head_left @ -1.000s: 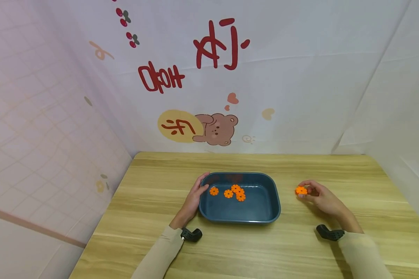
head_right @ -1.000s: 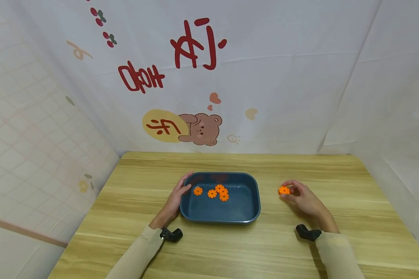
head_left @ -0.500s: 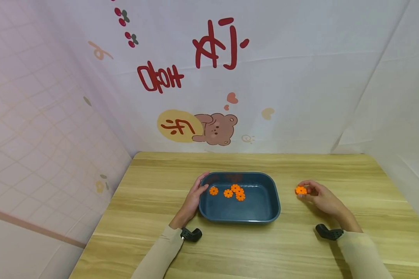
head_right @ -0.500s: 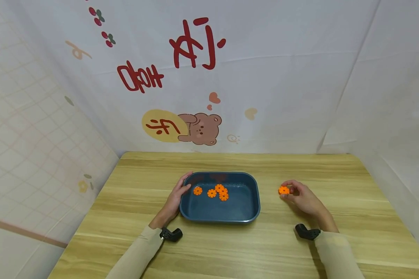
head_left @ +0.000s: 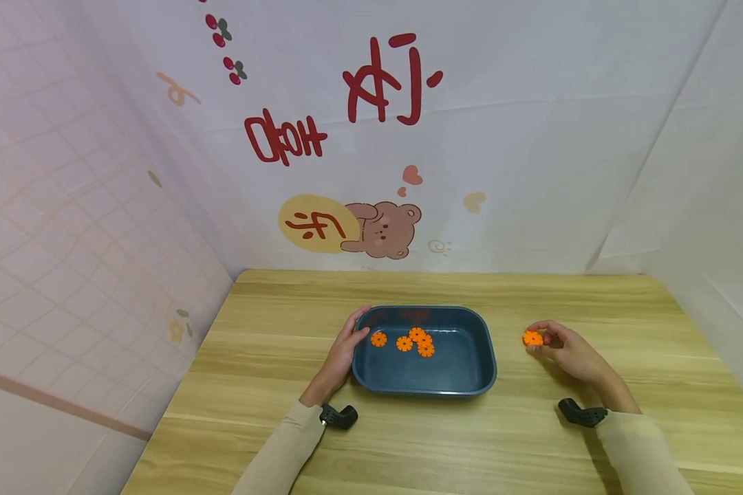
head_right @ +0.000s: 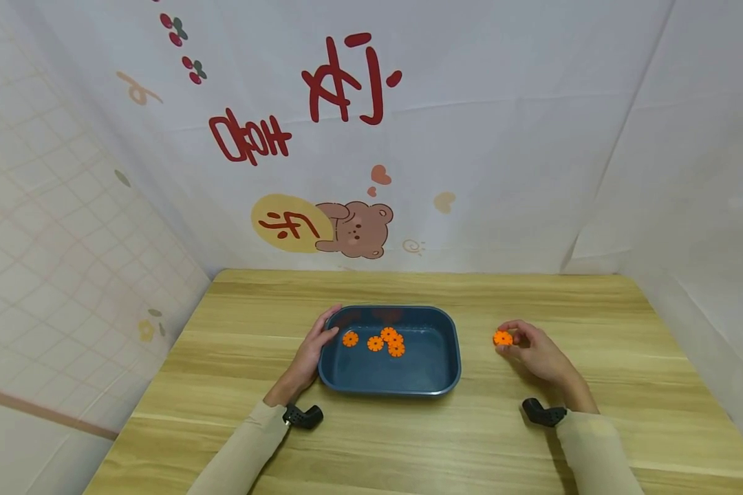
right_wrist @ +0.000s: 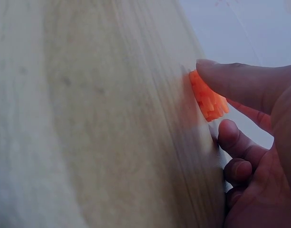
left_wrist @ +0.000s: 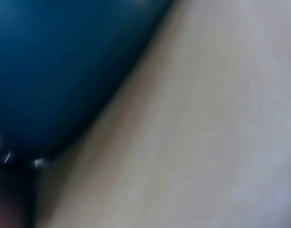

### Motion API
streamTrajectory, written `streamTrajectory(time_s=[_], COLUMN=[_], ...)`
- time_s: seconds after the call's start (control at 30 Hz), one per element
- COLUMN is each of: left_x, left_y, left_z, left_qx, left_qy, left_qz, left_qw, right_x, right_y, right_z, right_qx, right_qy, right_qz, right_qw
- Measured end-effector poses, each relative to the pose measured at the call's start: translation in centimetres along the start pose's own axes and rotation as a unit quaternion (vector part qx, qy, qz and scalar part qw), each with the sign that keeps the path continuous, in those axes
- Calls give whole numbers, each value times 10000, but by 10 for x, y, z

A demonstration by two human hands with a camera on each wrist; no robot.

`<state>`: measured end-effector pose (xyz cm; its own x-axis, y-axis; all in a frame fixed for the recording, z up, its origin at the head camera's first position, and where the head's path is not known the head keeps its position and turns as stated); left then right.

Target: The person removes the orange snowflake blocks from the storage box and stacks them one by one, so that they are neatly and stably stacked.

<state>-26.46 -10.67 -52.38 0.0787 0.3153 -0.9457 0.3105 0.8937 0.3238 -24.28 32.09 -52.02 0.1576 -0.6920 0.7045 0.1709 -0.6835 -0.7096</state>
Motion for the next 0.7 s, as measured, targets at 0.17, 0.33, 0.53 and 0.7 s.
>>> streamTrajectory(time_s=[0.17, 0.33, 0.53, 0.7], left_x=[0, 0, 0, 1], left_y=[-1, -2, -3, -1], left_z=[0, 1, 1, 0], left_qx=[42, -14, -26, -1], left_qy=[6, -15, -14, -5], left_qz=[-6, -70, -93, -34], left_qw=[10000, 10000, 10000, 10000], right_x=[-2, -2, 0, -3], right_y=[2, 3, 1, -5], right_z=[-1, -1, 0, 3], right_qx=[-23, -53, -130, -206], right_qy=[-17, -50, -103, 56], right_qz=[25, 92, 195, 123], right_qw=[10000, 9999, 9997, 9997])
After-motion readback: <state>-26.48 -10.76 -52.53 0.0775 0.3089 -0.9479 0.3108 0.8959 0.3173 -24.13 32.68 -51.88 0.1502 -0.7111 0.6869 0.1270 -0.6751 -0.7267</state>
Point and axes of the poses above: each hand's wrist, its own z-axis away from the middle knuckle, its own y-axis out of the palm, x = y × z, the point moved 6 cm from there along -z, towards the middle knuckle, and after that the axes turned 12 degrees about z, right-handed, at the moved point
